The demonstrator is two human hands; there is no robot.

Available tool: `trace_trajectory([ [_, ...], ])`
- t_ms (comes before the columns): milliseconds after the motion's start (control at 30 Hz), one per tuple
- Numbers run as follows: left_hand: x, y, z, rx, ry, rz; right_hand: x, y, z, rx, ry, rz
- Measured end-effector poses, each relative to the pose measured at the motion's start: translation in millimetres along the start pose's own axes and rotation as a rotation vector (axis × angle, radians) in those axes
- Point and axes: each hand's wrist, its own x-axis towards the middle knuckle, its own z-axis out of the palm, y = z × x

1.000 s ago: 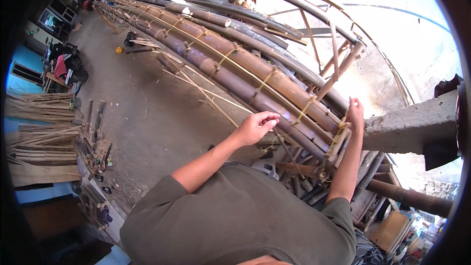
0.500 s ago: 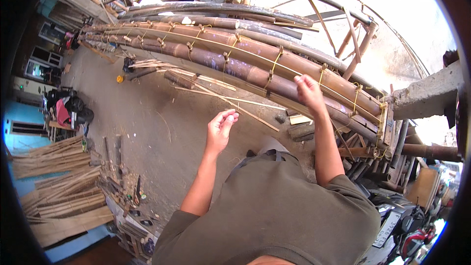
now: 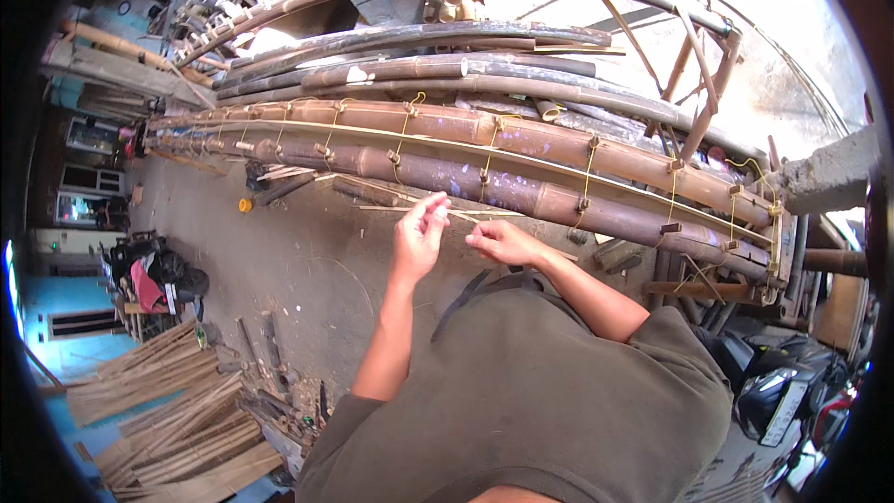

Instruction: The person ties thin bamboo strips to a horizontal rack of larger bamboo poles using yellow string. They repeatedly wrap the string around the poles and secure it with knots, moving along the rack to tie multiple sections.

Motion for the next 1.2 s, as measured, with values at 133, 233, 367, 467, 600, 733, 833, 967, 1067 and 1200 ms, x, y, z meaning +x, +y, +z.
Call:
trace_trajectory([
  [133, 75, -5, -14, 0.336, -0.106, 0.221, 46, -17, 6, 0.256, 0.117, 0.019],
  [233, 123, -8, -1, 0.665, -0.215, 0.492, 63, -19, 6, 0.545, 0.301, 0.068],
  [367, 168, -36, 19, 0.770, -0.514, 0.576, 53, -15, 22, 1.318, 0.584, -0.008],
  [467, 178, -42, 33, 0.719, -0.576, 0.601, 44, -37, 51, 1.606, 1.132, -0.162],
  [600, 172, -44, 41, 0.738, -0.498, 0.689, 88, -59, 36, 1.378, 1.314, -0.874],
  [733, 182, -89, 41, -0.031, -0.666, 0.432, 128, -135, 1, -0.598, 1.129, -0.233],
  [833, 179, -51, 37, 0.610, -0.609, 0.618, 125, -96, -70, -1.121, 1.364, 0.241],
  [967, 189, -60, 39, 0.552, -0.641, 0.530, 118, -95, -104, 0.008, 0.811, -0.254],
  [1067, 187, -66, 33, 0.624, -0.533, 0.594, 64, -122, -38, -0.361, 0.729, -0.301],
  [1200, 178, -42, 43, 0.579, -0.531, 0.536, 57, -15, 55, -0.558, 0.908, -0.351],
])
